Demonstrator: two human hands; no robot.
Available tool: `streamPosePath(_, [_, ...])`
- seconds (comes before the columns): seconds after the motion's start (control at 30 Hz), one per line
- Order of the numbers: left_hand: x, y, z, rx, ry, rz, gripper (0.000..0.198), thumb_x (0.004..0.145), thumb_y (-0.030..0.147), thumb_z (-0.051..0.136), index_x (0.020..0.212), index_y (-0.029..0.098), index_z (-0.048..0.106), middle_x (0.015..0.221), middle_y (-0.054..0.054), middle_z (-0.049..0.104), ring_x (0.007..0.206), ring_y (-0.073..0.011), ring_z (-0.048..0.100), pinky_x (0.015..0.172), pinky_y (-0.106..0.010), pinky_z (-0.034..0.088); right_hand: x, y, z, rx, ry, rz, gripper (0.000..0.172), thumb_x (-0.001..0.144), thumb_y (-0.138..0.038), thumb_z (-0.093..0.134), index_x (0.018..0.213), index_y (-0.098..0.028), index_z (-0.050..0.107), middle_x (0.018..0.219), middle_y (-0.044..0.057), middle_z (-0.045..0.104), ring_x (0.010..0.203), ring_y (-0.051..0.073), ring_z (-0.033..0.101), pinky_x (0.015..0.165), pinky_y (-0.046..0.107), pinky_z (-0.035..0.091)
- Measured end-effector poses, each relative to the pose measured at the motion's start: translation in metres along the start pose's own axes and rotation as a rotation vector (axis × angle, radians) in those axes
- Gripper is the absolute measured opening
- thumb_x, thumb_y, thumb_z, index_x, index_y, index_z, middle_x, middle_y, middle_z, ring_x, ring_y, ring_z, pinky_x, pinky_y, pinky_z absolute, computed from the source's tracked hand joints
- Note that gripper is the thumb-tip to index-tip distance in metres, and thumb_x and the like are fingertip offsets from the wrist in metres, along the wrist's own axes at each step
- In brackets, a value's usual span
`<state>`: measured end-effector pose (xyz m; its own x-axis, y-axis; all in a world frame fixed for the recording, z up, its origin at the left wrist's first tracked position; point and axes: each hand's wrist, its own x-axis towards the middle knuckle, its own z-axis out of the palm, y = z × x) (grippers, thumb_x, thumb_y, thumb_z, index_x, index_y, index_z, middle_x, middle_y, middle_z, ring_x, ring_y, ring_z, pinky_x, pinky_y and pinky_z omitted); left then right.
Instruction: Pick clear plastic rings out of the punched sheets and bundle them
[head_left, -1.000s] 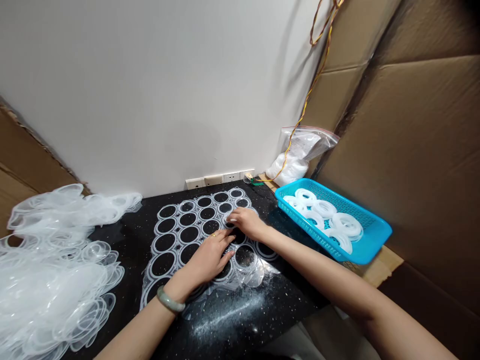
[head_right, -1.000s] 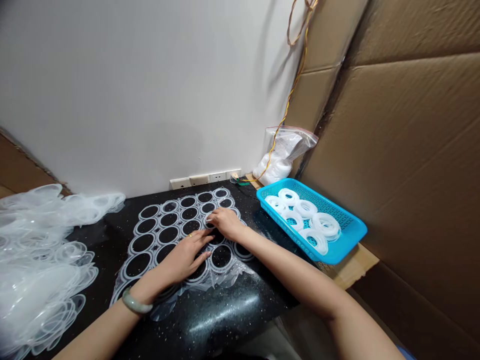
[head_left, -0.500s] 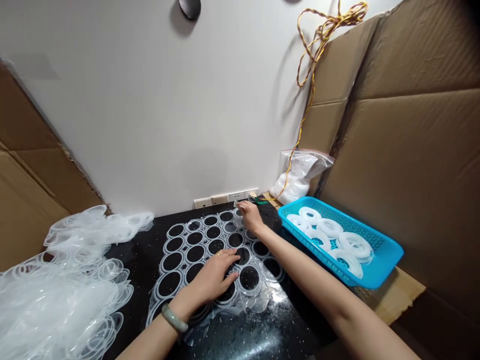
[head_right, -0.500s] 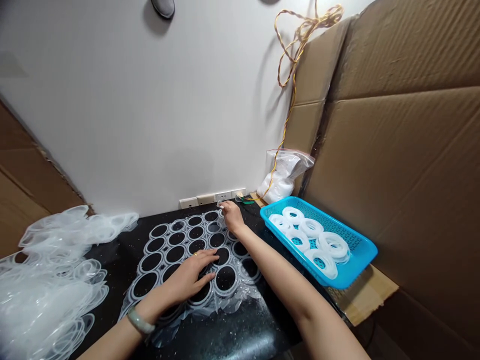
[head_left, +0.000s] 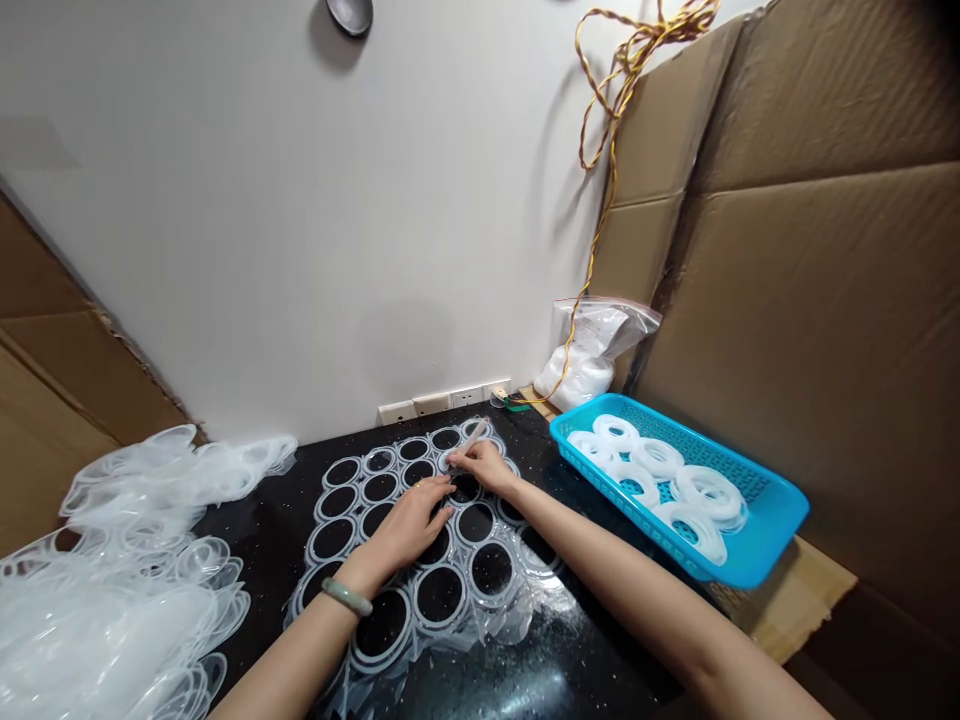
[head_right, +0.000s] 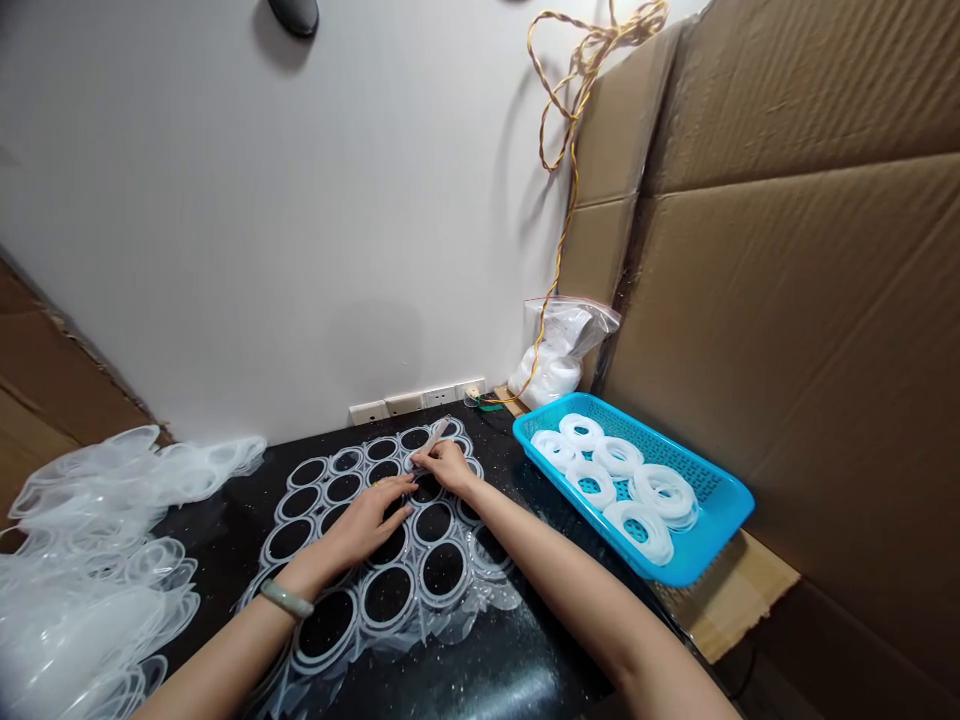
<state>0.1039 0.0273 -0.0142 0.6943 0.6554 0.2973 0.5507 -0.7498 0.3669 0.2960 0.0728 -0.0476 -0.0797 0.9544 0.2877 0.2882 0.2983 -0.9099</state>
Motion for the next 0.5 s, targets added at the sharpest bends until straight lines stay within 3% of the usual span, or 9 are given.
streamPosePath(0.23, [-0.0026, -0.0051, 0.0057, 0.033, -0.009, 0.020, 0.033, 0.092, 0.026, 0.054, 0.123, 0.019, 0.062, 0.132, -0.011, 0.060, 0.125, -0.0254, 0.054, 0.106, -0.046, 0.042, 0.0015, 0.0051, 0.0003, 0.034, -0.014, 0.000, 0.028, 0.081, -0.038, 0.065, 0.082, -0.012, 0.076, 0.090, 0.011, 0.076, 0.085, 0.024, 0.071, 0.078, 0.033, 0.054])
streamPosePath(0.5, [-0.0021, -0.0028, 0.0054, 0.036, -0.008, 0.027, 0.033, 0.093, 0.025, 0.053, 0.123, 0.018, 0.062, 0.132, -0.011, 0.061, 0.125, -0.0254, 0.054, 0.106, -0.047, 0.043, -0.0005, 0.0035, 0.0001, -0.081, 0.002, -0.041, 0.021, 0.084, -0.030, 0.063, 0.084, -0.014, 0.076, 0.090, 0.010, 0.076, 0.085, 0.023, 0.071, 0.075, 0.031, 0.054])
